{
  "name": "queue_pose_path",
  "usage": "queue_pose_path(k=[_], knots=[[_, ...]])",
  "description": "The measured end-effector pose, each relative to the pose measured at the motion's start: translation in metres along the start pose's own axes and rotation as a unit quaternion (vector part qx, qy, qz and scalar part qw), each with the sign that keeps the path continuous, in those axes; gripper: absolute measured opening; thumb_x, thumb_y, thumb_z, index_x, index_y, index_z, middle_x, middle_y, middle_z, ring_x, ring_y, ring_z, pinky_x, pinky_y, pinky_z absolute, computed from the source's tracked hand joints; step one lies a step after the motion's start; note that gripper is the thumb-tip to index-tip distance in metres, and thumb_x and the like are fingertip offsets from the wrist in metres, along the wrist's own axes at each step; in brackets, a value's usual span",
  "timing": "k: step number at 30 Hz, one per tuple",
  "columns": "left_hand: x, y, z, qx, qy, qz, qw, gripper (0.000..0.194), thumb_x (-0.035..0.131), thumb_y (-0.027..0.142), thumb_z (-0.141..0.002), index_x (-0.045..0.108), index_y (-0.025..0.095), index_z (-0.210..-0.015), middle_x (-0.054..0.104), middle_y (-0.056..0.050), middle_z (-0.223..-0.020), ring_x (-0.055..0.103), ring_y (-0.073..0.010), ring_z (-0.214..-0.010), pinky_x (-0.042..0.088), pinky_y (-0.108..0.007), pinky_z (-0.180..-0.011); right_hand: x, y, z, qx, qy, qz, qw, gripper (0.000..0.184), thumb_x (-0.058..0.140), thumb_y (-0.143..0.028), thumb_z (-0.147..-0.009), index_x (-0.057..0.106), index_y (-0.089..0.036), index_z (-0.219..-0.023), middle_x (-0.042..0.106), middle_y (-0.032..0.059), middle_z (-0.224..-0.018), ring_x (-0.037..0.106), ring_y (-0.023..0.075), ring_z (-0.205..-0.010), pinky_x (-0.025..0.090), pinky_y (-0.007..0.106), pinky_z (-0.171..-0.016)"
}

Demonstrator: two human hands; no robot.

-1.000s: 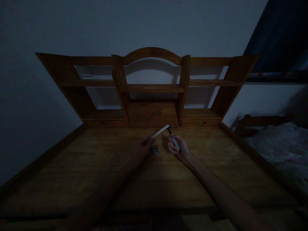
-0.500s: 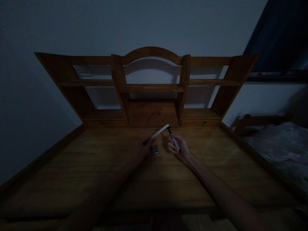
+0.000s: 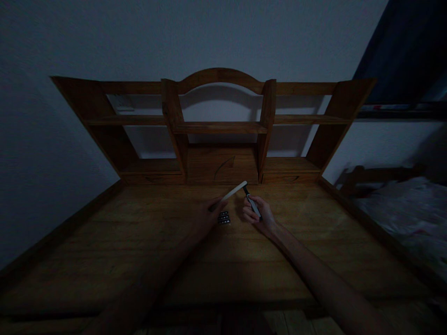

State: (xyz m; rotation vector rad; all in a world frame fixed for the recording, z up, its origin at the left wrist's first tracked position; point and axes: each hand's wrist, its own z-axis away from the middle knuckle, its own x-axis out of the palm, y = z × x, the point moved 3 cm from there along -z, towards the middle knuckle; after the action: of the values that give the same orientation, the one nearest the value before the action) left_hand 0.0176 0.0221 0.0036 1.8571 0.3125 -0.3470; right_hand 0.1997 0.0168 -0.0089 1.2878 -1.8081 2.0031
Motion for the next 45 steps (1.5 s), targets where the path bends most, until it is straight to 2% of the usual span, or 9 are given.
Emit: queue_pose_path(k=[9,15,22,28,33,36,41,43,45], knots=[[-0.006,0.0,-0.002,-0.008,0.042,0.014,0.999,0.041,0.056,0.051,-0.08,0.069,0.019,-0.102,0.071,-0.004,-0.099,0.065,-0.0223,-0.089,0.049,-0.033,-0.079,-0.003,0.002,0.001,0.007,-0.015,0.01,1.0,0.028,0.036,-0.036,-0.088,0.043,-0.02,-0.066,0.028,-0.0082,-0.034,0.017,0.0074,-0.029,0.018,0.02,-0.032],[0.001,0.002,0.001,0.012,0.009,0.01,1.0,0.04,0.055,0.051,-0.08,0.069,0.021,-0.102,0.071,-0.003,-0.098,0.065,-0.0219,-0.088,0.05,-0.031,-0.077,-0.002,0.002,0.0,0.002,-0.023,0.001,1.0,0.03,0.035,-0.035,-0.089,0.045,-0.019,-0.066,0.029,-0.0078,-0.035,0.017,0.0075,-0.029,0.017,0.02,-0.032],[-0.005,-0.005,-0.004,-0.008,0.051,0.027,0.998,0.043,0.055,0.053,-0.08,0.069,0.02,-0.104,0.071,-0.004,-0.1,0.065,-0.0214,-0.091,0.049,-0.031,-0.08,-0.003,0.002,-0.001,0.002,-0.021,-0.004,1.0,0.029,0.036,-0.035,-0.088,0.044,-0.019,-0.065,0.029,-0.0083,-0.035,0.015,0.007,-0.029,0.016,0.02,-0.031],[0.0,0.001,0.001,0.01,0.005,0.013,1.0,0.042,0.054,0.053,-0.08,0.069,0.02,-0.102,0.071,-0.004,-0.097,0.065,-0.0224,-0.087,0.049,-0.031,-0.075,-0.003,0.002,-0.001,0.002,-0.019,0.002,1.0,0.029,0.036,-0.036,-0.088,0.044,-0.02,-0.066,0.029,-0.008,-0.034,0.017,0.0073,-0.029,0.016,0.02,-0.032],[-0.002,-0.001,-0.001,0.005,0.029,0.003,1.0,0.041,0.054,0.053,-0.08,0.07,0.02,-0.1,0.072,-0.003,-0.093,0.065,-0.0218,-0.084,0.049,-0.03,-0.073,-0.003,0.001,0.0,0.004,-0.011,0.022,1.0,0.029,0.038,-0.038,-0.087,0.043,-0.02,-0.065,0.029,-0.0082,-0.034,0.018,0.0076,-0.028,0.016,0.021,-0.032],[-0.004,-0.002,-0.003,0.002,0.041,0.026,0.999,0.041,0.054,0.052,-0.08,0.069,0.02,-0.1,0.071,-0.003,-0.095,0.064,-0.0208,-0.087,0.048,-0.03,-0.077,-0.004,0.002,-0.002,-0.017,0.017,0.059,0.998,0.029,0.041,-0.038,-0.086,0.044,-0.02,-0.063,0.028,-0.0088,-0.033,0.017,0.0072,-0.028,0.016,0.021,-0.032],[0.0,0.003,-0.001,0.018,-0.003,0.018,1.0,0.04,0.052,0.053,-0.082,0.069,0.019,-0.096,0.07,-0.003,-0.089,0.063,-0.0194,-0.082,0.047,-0.028,-0.072,-0.016,0.002,-0.005,-0.108,0.163,0.196,0.961,0.031,0.048,-0.04,-0.085,0.048,-0.019,-0.062,0.039,-0.0064,-0.033,0.03,0.0072,-0.029,0.018,0.021,-0.034],[0.003,0.003,0.0,0.024,-0.027,0.004,0.999,0.04,0.052,0.053,-0.082,0.069,0.019,-0.095,0.069,-0.002,-0.087,0.062,-0.019,-0.079,0.046,-0.027,-0.069,-0.018,0.002,-0.005,-0.123,0.181,0.228,0.949,0.031,0.048,-0.041,-0.085,0.051,-0.018,-0.064,0.042,-0.0058,-0.034,0.032,0.0073,-0.03,0.018,0.021,-0.034],[0.003,0.001,-0.001,0.026,-0.029,0.001,0.999,0.04,0.051,0.053,-0.082,0.068,0.019,-0.093,0.069,-0.002,-0.086,0.062,-0.0189,-0.078,0.046,-0.027,-0.069,-0.017,0.003,-0.006,-0.123,0.167,0.237,0.949,0.031,0.048,-0.041,-0.085,0.052,-0.018,-0.065,0.042,-0.0059,-0.034,0.031,0.007,-0.03,0.018,0.021,-0.034]])
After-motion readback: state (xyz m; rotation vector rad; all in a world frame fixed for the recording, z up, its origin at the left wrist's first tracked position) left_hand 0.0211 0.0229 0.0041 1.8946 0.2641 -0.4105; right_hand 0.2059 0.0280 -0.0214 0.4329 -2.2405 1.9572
